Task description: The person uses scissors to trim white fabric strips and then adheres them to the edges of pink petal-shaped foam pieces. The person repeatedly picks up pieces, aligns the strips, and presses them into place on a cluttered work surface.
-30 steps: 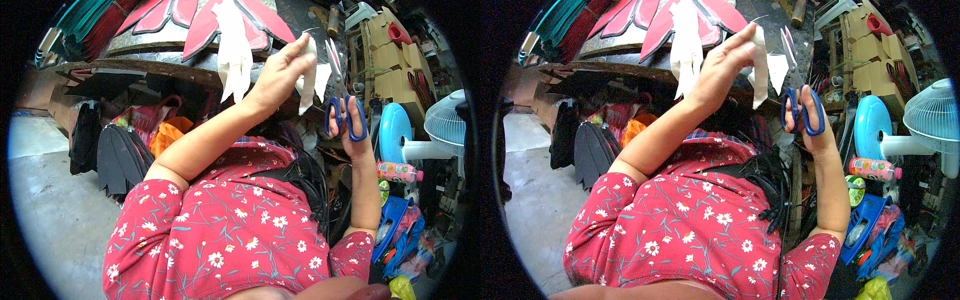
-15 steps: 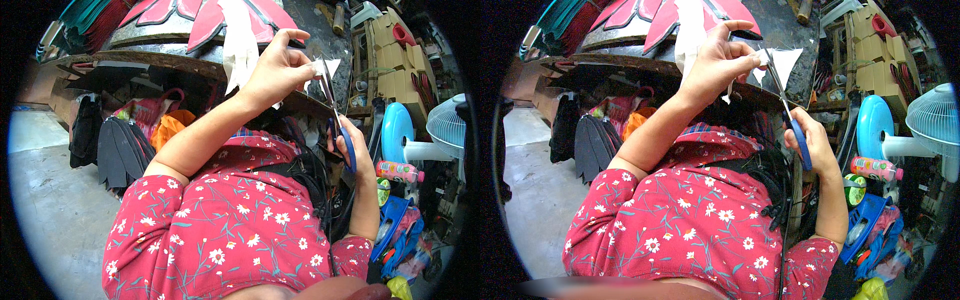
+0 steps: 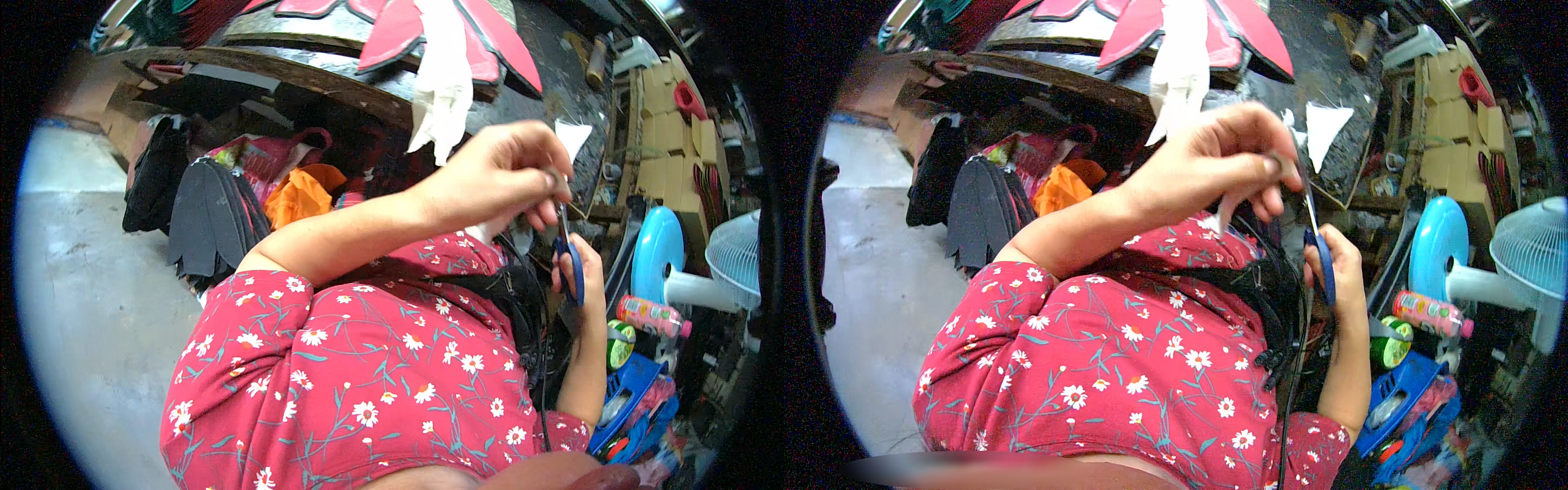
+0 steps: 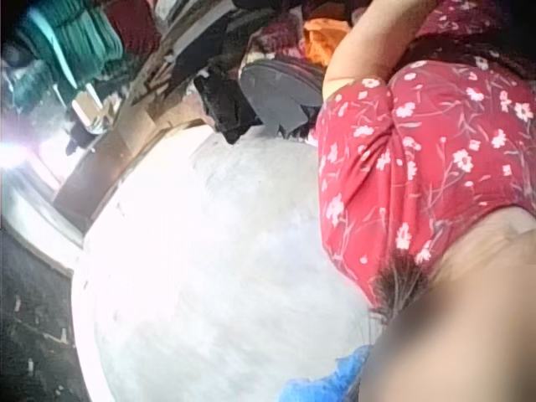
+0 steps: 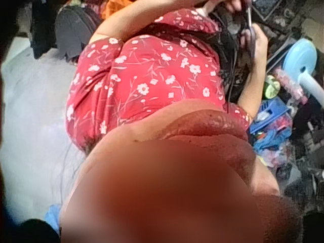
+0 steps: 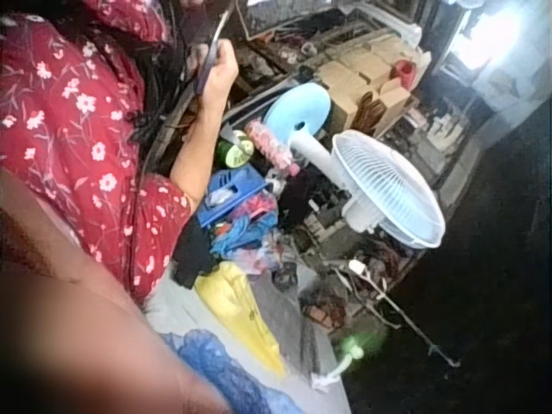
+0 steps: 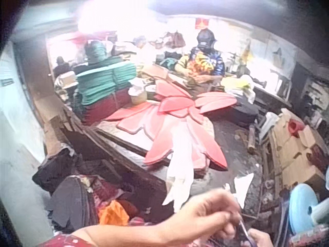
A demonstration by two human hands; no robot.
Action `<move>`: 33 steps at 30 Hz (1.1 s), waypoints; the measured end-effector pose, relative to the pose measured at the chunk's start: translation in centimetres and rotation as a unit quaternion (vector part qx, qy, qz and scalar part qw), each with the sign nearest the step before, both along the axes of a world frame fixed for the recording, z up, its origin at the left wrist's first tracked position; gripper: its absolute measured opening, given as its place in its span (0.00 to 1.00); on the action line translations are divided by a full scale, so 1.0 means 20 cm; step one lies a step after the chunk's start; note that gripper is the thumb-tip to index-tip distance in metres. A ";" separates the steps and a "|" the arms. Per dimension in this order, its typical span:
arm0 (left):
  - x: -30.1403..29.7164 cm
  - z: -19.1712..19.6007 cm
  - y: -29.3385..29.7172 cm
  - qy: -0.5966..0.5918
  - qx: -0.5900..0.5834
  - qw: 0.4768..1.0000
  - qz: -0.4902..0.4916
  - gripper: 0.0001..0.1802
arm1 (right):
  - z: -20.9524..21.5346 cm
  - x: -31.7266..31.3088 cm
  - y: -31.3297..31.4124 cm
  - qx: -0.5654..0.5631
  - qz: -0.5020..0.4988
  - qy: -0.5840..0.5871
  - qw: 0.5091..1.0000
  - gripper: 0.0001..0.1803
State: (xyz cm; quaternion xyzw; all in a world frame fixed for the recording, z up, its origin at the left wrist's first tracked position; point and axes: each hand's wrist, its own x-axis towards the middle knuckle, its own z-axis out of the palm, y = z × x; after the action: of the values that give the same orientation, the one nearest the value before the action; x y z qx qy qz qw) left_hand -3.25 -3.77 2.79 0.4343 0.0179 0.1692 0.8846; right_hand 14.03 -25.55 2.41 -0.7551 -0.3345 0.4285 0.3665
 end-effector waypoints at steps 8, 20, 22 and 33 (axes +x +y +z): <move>-0.04 0.05 0.04 -0.061 0.042 0.993 0.091 0.16 | 0.01 0.01 -0.03 0.063 -0.004 -0.003 0.998 0.29; 0.11 -0.10 0.50 0.074 0.691 0.468 0.546 0.28 | 0.07 0.08 -0.09 0.103 -0.089 -0.058 0.989 0.31; 0.18 -0.12 0.35 0.022 0.698 0.556 0.451 0.19 | 0.08 0.09 -0.08 0.116 -0.112 -0.054 0.985 0.31; 0.58 -0.17 0.14 0.225 0.779 0.551 0.200 0.14 | 0.07 0.14 0.01 0.145 -0.072 -0.054 0.985 0.27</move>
State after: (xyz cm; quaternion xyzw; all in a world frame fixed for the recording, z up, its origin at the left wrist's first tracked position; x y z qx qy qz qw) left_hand 8.32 -1.04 -0.63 0.9623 0.1636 0.1865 0.1111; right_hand 16.86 -25.32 3.72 -0.7380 -0.3575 0.3065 0.4834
